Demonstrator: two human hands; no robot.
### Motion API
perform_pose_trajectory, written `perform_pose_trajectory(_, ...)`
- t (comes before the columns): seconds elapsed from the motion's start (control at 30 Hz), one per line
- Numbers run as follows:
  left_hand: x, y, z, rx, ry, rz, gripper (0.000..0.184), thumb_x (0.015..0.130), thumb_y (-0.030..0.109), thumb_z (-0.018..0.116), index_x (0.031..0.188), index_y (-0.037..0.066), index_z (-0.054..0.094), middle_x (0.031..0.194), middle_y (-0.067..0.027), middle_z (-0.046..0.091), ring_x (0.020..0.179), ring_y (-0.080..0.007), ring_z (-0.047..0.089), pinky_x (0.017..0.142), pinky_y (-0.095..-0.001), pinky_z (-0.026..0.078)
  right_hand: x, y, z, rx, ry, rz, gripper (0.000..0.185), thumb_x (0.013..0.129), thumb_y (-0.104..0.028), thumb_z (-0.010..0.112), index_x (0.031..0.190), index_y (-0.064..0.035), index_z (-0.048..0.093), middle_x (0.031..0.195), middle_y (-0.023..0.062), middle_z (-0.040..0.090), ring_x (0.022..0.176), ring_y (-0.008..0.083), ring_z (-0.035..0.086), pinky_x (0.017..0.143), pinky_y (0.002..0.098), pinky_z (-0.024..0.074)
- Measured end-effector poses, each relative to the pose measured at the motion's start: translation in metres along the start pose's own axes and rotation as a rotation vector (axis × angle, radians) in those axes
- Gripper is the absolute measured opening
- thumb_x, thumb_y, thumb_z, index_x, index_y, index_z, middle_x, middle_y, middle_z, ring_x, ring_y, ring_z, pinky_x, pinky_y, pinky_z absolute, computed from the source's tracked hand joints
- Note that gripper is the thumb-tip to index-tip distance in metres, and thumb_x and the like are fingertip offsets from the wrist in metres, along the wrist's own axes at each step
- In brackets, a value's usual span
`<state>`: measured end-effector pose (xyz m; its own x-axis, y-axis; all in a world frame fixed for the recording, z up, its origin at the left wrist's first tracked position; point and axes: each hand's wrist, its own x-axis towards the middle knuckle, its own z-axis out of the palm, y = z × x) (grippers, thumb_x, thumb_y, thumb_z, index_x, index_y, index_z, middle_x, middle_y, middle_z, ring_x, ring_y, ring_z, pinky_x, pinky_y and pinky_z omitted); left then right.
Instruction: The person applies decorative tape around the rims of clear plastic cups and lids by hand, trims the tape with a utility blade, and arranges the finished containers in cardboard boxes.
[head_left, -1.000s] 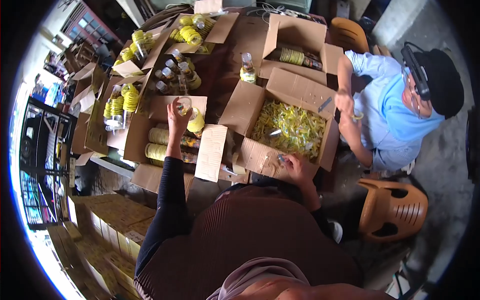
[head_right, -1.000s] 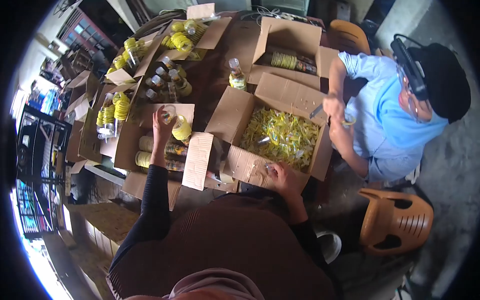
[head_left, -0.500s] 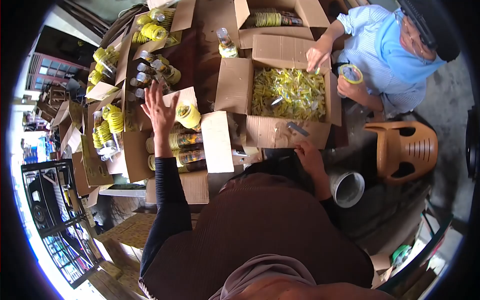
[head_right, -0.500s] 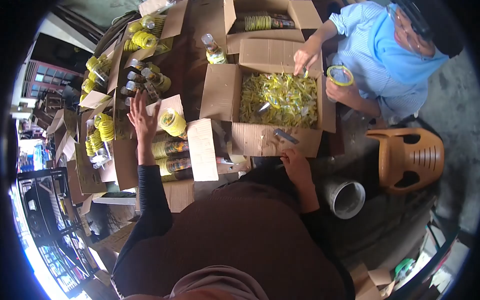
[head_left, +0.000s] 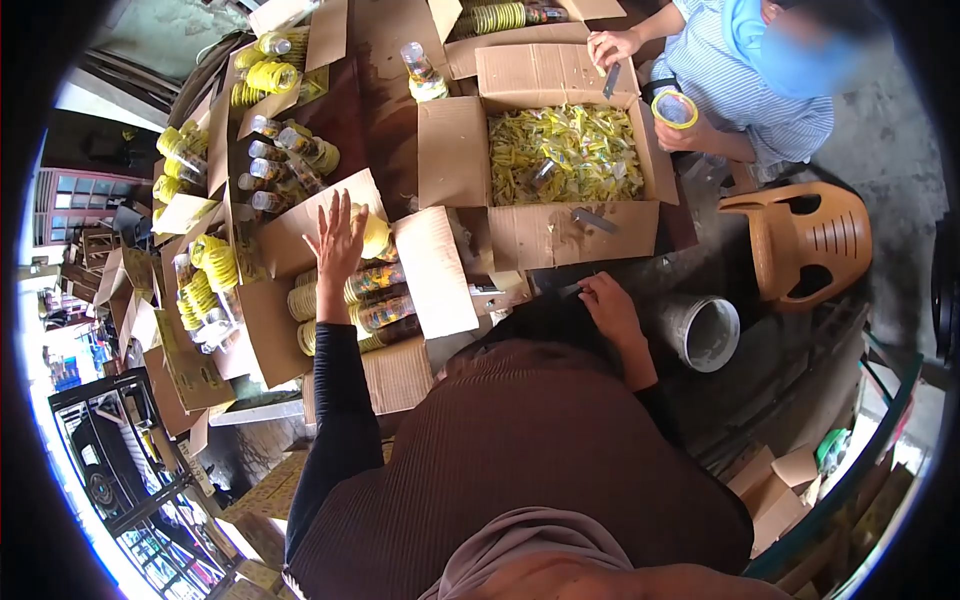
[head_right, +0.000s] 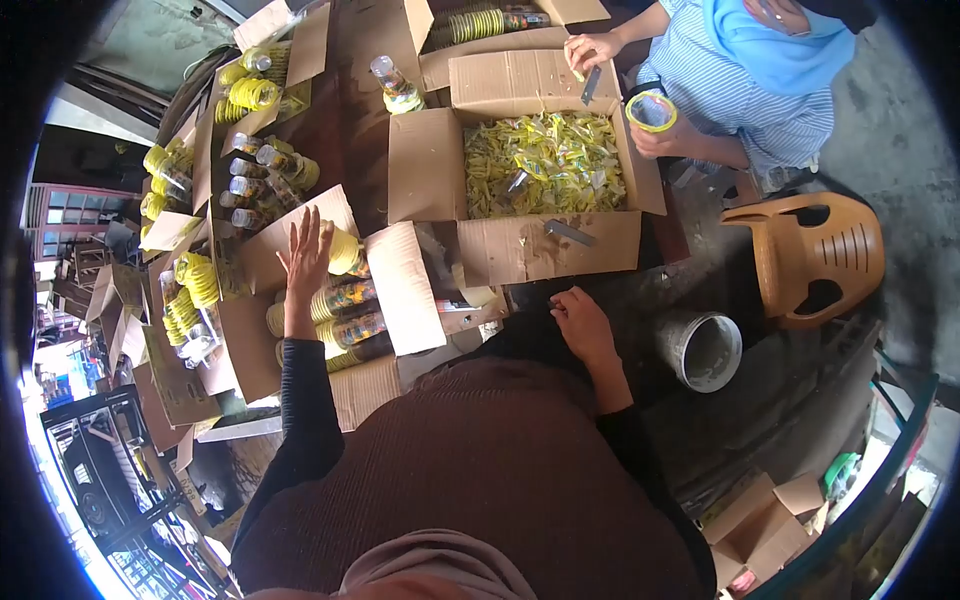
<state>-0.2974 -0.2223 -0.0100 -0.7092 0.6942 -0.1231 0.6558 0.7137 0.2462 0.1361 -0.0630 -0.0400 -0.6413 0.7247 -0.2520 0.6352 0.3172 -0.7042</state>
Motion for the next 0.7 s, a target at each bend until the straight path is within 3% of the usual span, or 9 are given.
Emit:
perform_pose_trajectory(0.03,0.002,-0.004,0.0,-0.049,-0.04,-0.012,0.068,0.094,0.063,0.029,0.15,0.025,0.024,0.158,-0.0021,0.016,0.145,-0.0312,0.008,0.104,-0.0726,-0.002,-0.001,0.0,0.001,-0.001,0.013,-0.008,0.016,0.084,-0.01,0.064,0.099,-0.0056,0.062,0.094,0.0089,0.059,0.089,0.0266,0.062,0.077,0.0365,0.0502)
perform_pose_trajectory(0.17,0.013,-0.008,-0.002,-0.037,-0.041,0.006,0.066,0.095,0.062,0.027,0.149,0.024,0.029,0.158,-0.0057,0.016,0.145,-0.0338,0.006,0.102,-0.0729,-0.007,-0.004,0.003,0.001,-0.015,0.043,-0.053,0.017,0.083,-0.01,0.065,0.099,-0.0062,0.062,0.092,0.0092,0.059,0.087,0.028,0.062,0.076,0.0379,0.0503)
perform_pose_trajectory(0.27,0.034,0.012,-0.014,-0.052,0.06,0.03,0.066,0.094,0.062,0.03,0.146,0.022,0.034,0.156,-0.0092,0.019,0.145,-0.0354,0.008,0.102,-0.0738,-0.004,-0.007,0.005,-0.006,-0.04,0.076,-0.066,0.017,0.082,-0.01,0.065,0.098,-0.0063,0.062,0.091,0.0098,0.059,0.086,0.0294,0.061,0.075,0.0388,0.0503)
perform_pose_trajectory(0.33,0.054,0.037,-0.026,-0.069,0.124,0.049,0.066,0.092,0.061,0.041,0.143,0.019,0.039,0.154,-0.0099,0.026,0.144,-0.0353,0.014,0.103,-0.0738,0.002,-0.01,0.01,-0.011,-0.067,0.106,-0.061,0.016,0.081,-0.01,0.065,0.097,-0.0063,0.062,0.091,0.0103,0.059,0.086,0.0301,0.061,0.074,0.0392,0.0502)
perform_pose_trajectory(0.43,0.097,0.072,-0.032,-0.16,0.195,0.153,0.066,0.091,0.06,0.043,0.142,0.018,0.041,0.152,-0.0093,0.03,0.143,-0.0338,0.018,0.105,-0.0708,0.008,-0.015,0.021,-0.021,-0.118,0.151,-0.04,0.015,0.082,-0.012,0.065,0.095,-0.0061,0.062,0.092,0.0108,0.059,0.086,0.0313,0.061,0.074,0.0403,0.0501)
perform_pose_trajectory(0.47,0.11,0.086,-0.033,-0.149,0.235,0.182,0.065,0.09,0.055,0.051,0.14,0.015,0.043,0.149,-0.0126,0.034,0.14,-0.0352,0.025,0.109,-0.0625,0.019,-0.018,0.024,-0.025,-0.096,0.133,-0.001,0.015,0.082,-0.013,0.065,0.095,-0.0063,0.062,0.092,0.011,0.059,0.087,0.0315,0.061,0.075,0.0407,0.05)
perform_pose_trajectory(0.53,0.168,0.085,-0.006,-0.248,0.375,0.427,0.066,0.088,0.046,0.058,0.14,0.011,0.041,0.144,-0.0176,0.039,0.134,-0.0373,0.035,0.108,-0.0514,0.03,-0.026,0.032,-0.032,-0.08,0.129,0.045,0.014,0.082,-0.013,0.065,0.095,-0.0064,0.063,0.093,0.0112,0.058,0.087,0.0317,0.061,0.075,0.0411,0.0499)
perform_pose_trajectory(0.63,0.221,0.114,0.005,-0.295,0.419,0.501,0.068,0.086,0.037,0.063,0.142,0.008,0.037,0.139,-0.0225,0.043,0.128,-0.0398,0.041,0.105,-0.0446,0.035,-0.034,0.05,-0.04,-0.121,0.132,0.1,0.015,0.083,-0.014,0.065,0.096,-0.0065,0.063,0.094,0.0109,0.059,0.087,0.0314,0.061,0.076,0.0407,0.0499)
perform_pose_trajectory(0.7,0.244,0.133,0.007,-0.296,0.408,0.468,0.076,0.084,0.033,0.065,0.146,0.01,0.028,0.14,-0.0247,0.039,0.128,-0.0403,0.04,0.104,-0.0471,0.036,-0.042,0.057,-0.045,-0.118,0.127,0.148,0.017,0.082,-0.01,0.066,0.096,-0.0029,0.064,0.093,0.0122,0.059,0.085,0.0278,0.063,0.076,0.037,0.0501)
